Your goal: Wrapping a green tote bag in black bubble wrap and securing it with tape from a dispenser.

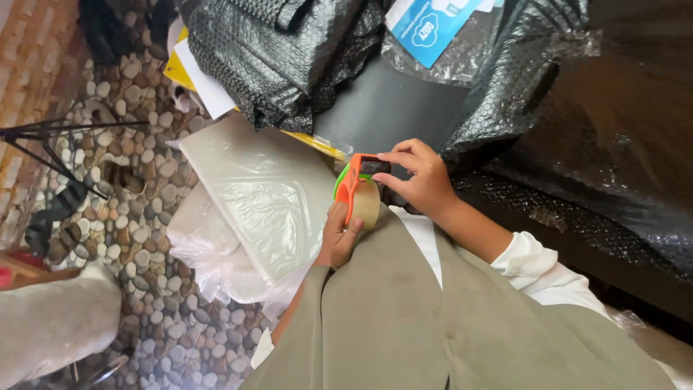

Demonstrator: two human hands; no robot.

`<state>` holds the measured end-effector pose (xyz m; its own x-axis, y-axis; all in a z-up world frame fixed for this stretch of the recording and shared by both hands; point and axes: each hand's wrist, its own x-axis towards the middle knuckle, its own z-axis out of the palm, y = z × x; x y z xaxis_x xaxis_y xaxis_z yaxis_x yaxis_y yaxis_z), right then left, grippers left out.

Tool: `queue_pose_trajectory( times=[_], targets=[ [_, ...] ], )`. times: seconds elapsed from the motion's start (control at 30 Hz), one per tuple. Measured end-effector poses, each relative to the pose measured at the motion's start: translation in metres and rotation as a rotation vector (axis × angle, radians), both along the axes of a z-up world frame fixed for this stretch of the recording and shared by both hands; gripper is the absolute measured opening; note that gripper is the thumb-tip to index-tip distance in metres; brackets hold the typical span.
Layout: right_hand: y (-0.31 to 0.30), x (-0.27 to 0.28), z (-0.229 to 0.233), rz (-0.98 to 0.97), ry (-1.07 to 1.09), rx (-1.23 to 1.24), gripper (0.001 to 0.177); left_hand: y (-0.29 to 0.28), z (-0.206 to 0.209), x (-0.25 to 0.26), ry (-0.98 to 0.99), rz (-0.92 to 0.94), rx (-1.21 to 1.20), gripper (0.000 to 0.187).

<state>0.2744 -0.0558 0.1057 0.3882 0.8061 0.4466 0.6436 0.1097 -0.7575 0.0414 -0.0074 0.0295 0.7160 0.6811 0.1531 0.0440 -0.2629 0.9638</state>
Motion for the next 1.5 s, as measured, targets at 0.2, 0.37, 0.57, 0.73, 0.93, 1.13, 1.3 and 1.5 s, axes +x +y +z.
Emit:
queue_pose_trajectory(
  times=[0.2,0.37,0.57,0.73,0.93,1.13,1.3,1.5],
  targets=[
    [-0.029,0.030,-0.009,-0.098,-0.046,0.052,0.016,-0.012,-0.045,0.027,0.066,-0.030,0.100,0.027],
    [-0.056,0.055,-0.010,-0.069,-0.009,-0.068,0.015,-0.023,-0.045,0.052,0.075,-0.031,0.183,0.029],
    [-0.087,0.070,0.017,0.052,0.146,-0.319,0.013,-0.045,-0.025,0.069,0.288,0.044,0.053,0.039],
    [-0.098,0.080,0.031,0.122,0.334,-0.479,0.009,-0.057,0.002,0.081,0.359,0.066,-0.177,0.038],
    [-0.099,0.092,0.018,0.053,0.468,-0.550,0.017,-0.064,0.010,0.079,0.332,0.070,-0.102,0.035],
    [-0.115,0.107,0.087,0.063,0.448,-0.539,0.010,-0.070,0.023,0.070,0.377,0.120,-0.333,0.033],
    [-0.075,0.155,0.007,0.179,0.731,-0.489,0.024,-0.057,0.007,0.058,0.231,0.084,-0.199,0.033],
    [-0.037,0.137,-0.099,0.197,1.182,-0.694,0.024,-0.051,0.017,0.042,0.097,0.028,-0.050,0.041]
  ],
)
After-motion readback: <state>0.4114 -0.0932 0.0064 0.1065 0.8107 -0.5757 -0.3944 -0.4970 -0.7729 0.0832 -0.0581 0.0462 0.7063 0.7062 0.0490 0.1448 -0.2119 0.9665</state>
